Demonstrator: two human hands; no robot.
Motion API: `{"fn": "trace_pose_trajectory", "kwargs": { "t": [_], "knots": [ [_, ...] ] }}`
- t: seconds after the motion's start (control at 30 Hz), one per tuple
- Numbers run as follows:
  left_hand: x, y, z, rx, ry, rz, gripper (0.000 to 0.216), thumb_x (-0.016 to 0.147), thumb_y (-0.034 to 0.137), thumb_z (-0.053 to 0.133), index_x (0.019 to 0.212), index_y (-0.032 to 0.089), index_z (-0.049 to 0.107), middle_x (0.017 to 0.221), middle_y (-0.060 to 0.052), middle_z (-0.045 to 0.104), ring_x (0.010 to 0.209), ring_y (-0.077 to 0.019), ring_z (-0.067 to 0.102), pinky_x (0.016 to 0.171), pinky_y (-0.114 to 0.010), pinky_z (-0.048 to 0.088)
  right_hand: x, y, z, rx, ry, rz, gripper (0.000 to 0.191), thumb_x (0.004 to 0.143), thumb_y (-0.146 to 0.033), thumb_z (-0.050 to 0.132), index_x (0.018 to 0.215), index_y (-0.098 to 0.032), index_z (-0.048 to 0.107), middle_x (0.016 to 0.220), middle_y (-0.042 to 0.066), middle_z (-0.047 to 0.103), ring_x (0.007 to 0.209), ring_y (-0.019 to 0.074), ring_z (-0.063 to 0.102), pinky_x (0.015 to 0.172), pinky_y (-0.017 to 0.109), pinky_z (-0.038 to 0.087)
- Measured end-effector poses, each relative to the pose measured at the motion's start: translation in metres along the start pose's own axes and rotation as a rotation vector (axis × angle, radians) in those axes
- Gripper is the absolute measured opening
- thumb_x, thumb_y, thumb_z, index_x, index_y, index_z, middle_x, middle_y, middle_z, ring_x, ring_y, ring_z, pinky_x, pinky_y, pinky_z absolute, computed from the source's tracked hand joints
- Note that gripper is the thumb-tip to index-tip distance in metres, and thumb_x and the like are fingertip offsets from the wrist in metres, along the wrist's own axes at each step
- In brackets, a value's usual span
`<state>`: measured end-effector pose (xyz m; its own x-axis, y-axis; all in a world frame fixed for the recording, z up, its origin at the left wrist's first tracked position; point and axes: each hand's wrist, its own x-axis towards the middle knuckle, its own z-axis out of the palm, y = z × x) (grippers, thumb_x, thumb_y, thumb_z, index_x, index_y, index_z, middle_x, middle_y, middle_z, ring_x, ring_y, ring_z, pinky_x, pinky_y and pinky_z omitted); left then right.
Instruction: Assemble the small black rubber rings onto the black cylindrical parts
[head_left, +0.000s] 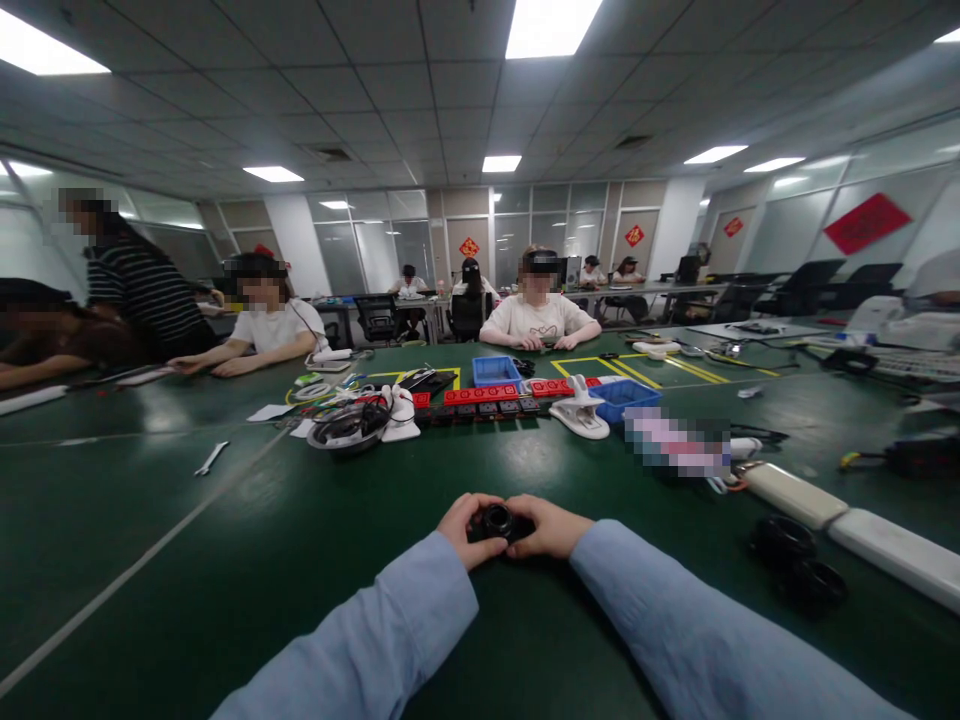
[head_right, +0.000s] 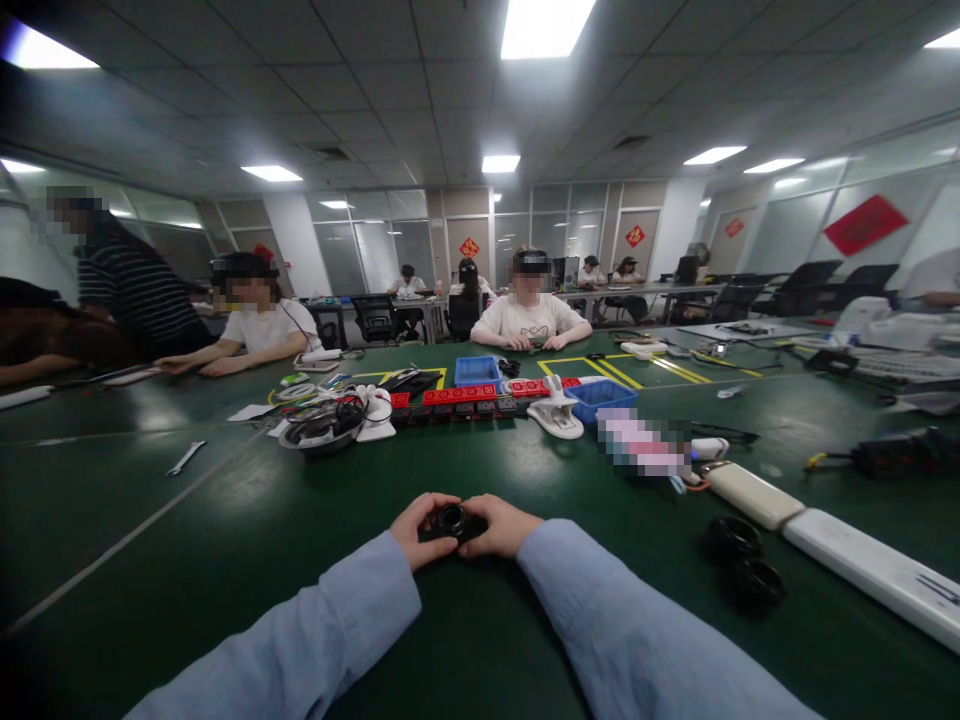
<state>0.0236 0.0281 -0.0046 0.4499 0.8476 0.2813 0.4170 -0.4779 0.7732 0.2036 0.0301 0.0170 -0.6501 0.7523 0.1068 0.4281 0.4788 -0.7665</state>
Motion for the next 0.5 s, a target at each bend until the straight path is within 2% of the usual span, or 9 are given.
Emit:
{"fn": "trace_pose_trajectory", "kwargs": {
  "t": [0.13,0.27,0.37,0.5],
  "knots": [
    [-0.002,0.005,0.001,0.013,0.046,-0.026,0.042,0.056,0.019,0.064,0.097,0.018,0.053,0.087,-0.003,0.051,0.075,-0.0154,0.048,0.064,-0.027,0.040,0.001,0.001,0.006,-0.026,0.047,0.060,0.036,0.054,-0.022,0.068,0.087,-0.014,0.057,0.078,0.000,0.056,0.073,0.0142,0.051,0.065,0.024,0.039],
    [-0.004,0.015,0.005,0.067,0.156,-0.069,0.040,0.055,0.017,0.065,0.094,0.018,0.053,0.085,-0.002,0.050,0.079,-0.0169,0.048,0.070,-0.030,0.041,0.004,0.004,0.018,-0.218,0.226,0.158,0.035,0.050,-0.032,0.069,0.074,-0.014,0.052,0.069,-0.001,0.052,0.062,0.0122,0.047,0.052,0.022,0.035],
    [-0.004,0.018,0.006,0.084,0.196,-0.083,0.040,0.055,0.017,0.065,0.093,0.018,0.053,0.085,-0.002,0.050,0.082,-0.0182,0.049,0.071,-0.031,0.042,0.004,0.002,0.023,-0.332,0.302,0.164,0.037,0.049,-0.037,0.069,0.072,-0.015,0.050,0.068,0.000,0.051,0.061,0.0128,0.046,0.052,0.022,0.033],
    [-0.002,0.014,0.005,0.052,0.145,-0.077,0.040,0.056,0.017,0.064,0.095,0.018,0.052,0.086,-0.003,0.050,0.081,-0.0177,0.049,0.070,-0.030,0.042,0.003,-0.004,0.020,-0.307,0.265,0.088,0.041,0.051,-0.040,0.067,0.081,-0.015,0.054,0.077,0.002,0.056,0.071,0.0161,0.050,0.061,0.026,0.036]
  ]
}}
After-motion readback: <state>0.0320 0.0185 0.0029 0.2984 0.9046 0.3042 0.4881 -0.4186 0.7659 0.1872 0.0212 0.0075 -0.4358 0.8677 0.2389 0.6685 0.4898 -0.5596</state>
